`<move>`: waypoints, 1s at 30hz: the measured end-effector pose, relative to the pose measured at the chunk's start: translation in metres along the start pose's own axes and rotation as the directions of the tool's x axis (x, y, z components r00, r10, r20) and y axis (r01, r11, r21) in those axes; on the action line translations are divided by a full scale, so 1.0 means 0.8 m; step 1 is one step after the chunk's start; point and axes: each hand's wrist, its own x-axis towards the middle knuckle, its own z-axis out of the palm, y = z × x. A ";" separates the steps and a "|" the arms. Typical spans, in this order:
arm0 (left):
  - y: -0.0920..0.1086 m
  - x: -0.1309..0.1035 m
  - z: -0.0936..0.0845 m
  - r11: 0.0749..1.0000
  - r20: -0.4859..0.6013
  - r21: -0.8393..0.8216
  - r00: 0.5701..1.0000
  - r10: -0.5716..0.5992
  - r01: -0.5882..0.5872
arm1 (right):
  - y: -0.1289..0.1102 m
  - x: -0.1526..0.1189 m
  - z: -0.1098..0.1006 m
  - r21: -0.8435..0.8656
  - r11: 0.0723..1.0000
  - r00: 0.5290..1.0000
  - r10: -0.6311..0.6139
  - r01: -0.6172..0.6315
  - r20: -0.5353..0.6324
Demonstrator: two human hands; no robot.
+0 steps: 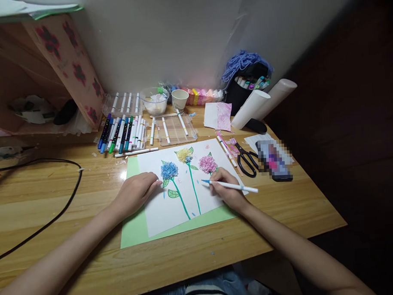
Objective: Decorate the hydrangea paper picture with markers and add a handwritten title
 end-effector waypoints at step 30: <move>-0.009 0.005 -0.020 0.938 -0.347 -0.333 0.913 -0.213 0.093 | 0.024 0.009 -0.056 0.342 0.938 0.962 0.141 -0.054 -0.233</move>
